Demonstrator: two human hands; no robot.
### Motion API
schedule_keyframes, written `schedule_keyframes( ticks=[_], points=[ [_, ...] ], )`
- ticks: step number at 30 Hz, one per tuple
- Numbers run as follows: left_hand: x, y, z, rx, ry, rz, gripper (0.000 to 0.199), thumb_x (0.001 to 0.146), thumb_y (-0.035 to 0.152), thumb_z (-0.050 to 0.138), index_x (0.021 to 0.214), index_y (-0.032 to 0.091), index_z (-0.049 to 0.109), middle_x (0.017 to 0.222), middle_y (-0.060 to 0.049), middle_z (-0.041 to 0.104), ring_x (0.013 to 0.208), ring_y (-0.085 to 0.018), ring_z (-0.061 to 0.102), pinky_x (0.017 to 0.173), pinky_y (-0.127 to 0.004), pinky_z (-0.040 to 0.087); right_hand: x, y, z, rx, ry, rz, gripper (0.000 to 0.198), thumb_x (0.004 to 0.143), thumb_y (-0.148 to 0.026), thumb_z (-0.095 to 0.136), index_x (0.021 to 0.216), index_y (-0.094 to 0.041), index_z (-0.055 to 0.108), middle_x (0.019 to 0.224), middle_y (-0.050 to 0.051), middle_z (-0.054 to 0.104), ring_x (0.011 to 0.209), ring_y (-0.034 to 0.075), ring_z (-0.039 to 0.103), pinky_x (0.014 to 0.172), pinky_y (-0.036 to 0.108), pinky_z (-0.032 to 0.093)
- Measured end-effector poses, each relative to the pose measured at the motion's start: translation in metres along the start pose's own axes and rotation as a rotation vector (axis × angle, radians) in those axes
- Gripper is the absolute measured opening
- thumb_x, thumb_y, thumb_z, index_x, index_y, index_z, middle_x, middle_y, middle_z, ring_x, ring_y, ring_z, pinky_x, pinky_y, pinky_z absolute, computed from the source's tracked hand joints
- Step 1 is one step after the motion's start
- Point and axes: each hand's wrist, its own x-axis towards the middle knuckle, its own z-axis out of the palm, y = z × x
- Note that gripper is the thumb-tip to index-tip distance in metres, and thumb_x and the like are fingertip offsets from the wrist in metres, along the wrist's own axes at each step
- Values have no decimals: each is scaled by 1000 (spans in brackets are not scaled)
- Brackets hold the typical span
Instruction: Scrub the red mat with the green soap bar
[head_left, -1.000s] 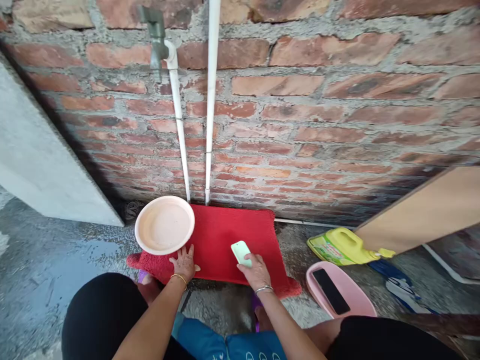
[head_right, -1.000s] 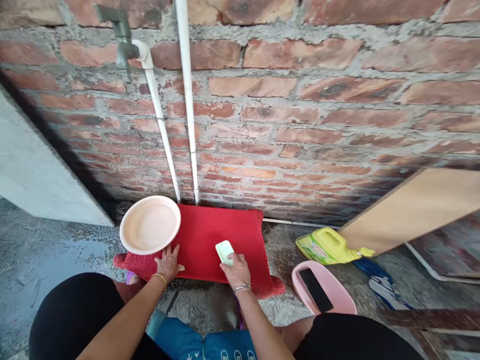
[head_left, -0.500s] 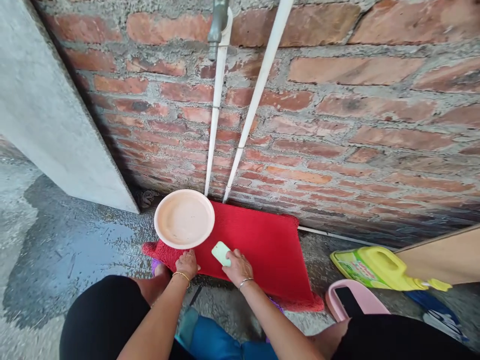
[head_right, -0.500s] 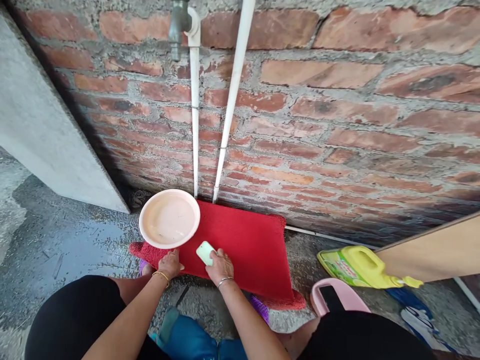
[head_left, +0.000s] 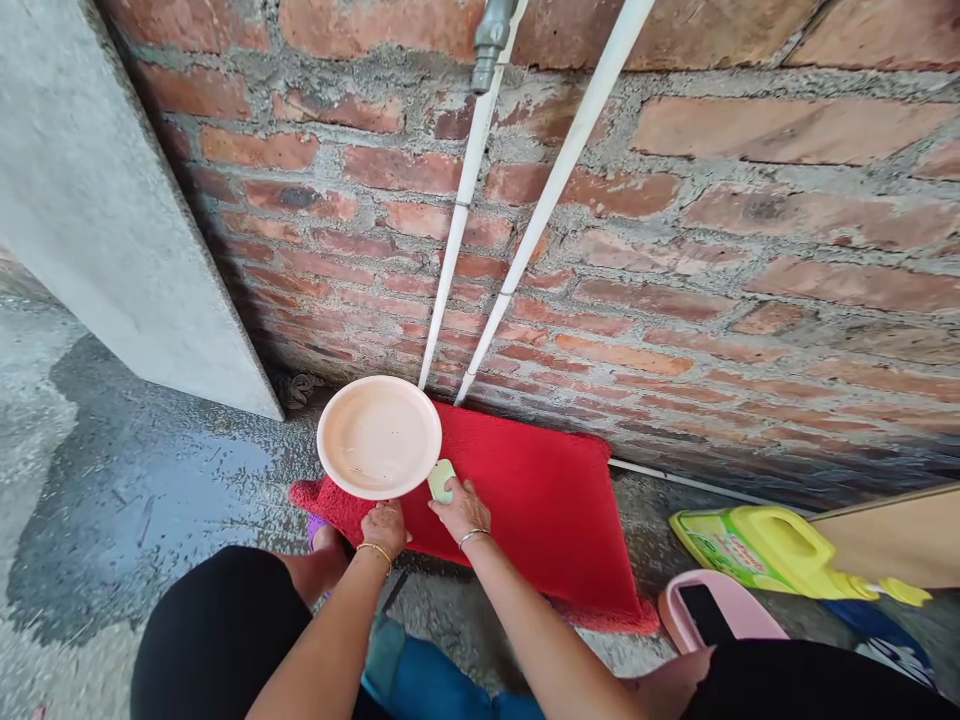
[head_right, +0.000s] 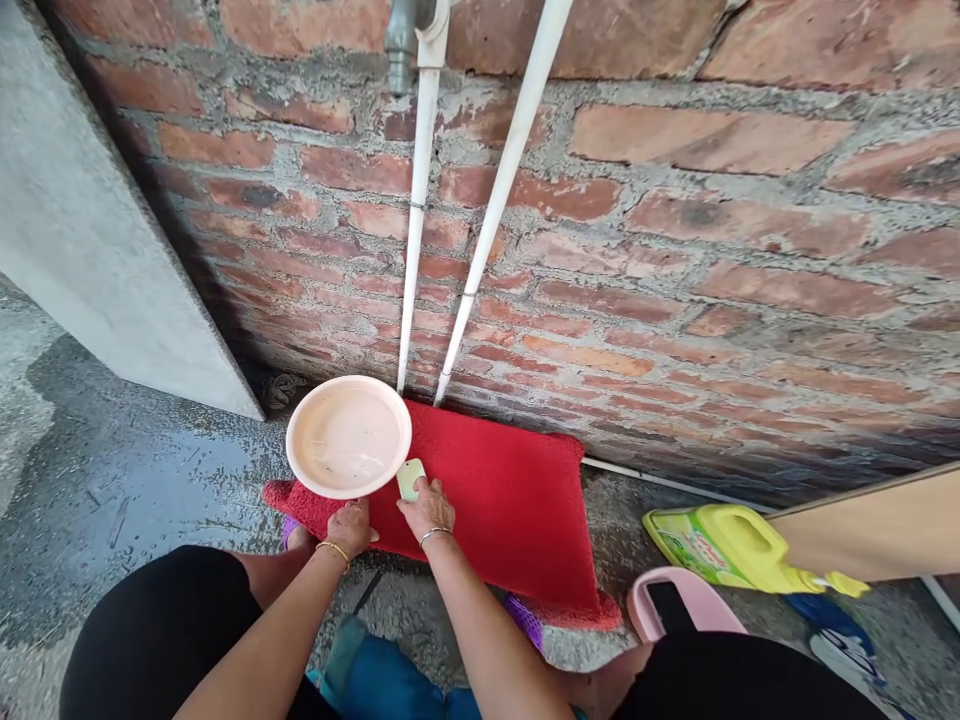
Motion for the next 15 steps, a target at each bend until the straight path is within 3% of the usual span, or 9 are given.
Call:
schedule_keyframes(
  ticks=[2, 5, 7, 10, 15],
  points=[
    [-1, 1, -1, 14, 4, 8, 64, 74, 29, 71, 131, 17, 48, 127, -18, 61, 117, -28, 59, 93, -38, 49, 0, 27, -9, -20, 19, 40, 35, 75, -46, 65, 105, -28, 60, 107, 3, 57, 91, 19, 63, 70, 28, 42],
    [-2, 5, -1, 40, 18, 32, 56, 77, 32, 68, 128, 16, 52, 124, -19, 63, 115, -28, 61, 93, -38, 48, -3, 75, -24, 0, 57, 207, 37, 80, -50, 58, 108, -26, 59, 104, 6, 58, 85, 20, 64, 66, 29, 43],
    [-3, 10, 2, 55, 26, 60, 48, 80, 35, 65, 124, 19, 55, 121, -16, 65, 114, -26, 61, 93, -37, 48, -8, 91, -30, 30, 85, 287, 38, 83, -52, 54, 109, -25, 59, 103, 7, 59, 83, 20, 64, 65, 29, 43],
    [-5, 17, 7, 77, 64, 86, 42, 84, 42, 60, 121, 22, 58, 119, -13, 66, 114, -25, 61, 93, -36, 47, -13, 79, -25, 57, 99, 245, 36, 81, -50, 57, 109, -27, 59, 106, 5, 58, 86, 19, 63, 68, 28, 43],
    [-8, 27, 6, 98, 84, 79, 53, 83, 49, 59, 126, 19, 54, 125, -16, 62, 114, -27, 60, 91, -36, 47, -7, 39, -8, 19, 41, 10, 34, 75, -41, 66, 107, -29, 60, 109, 2, 55, 96, 19, 60, 74, 26, 41]
  ],
)
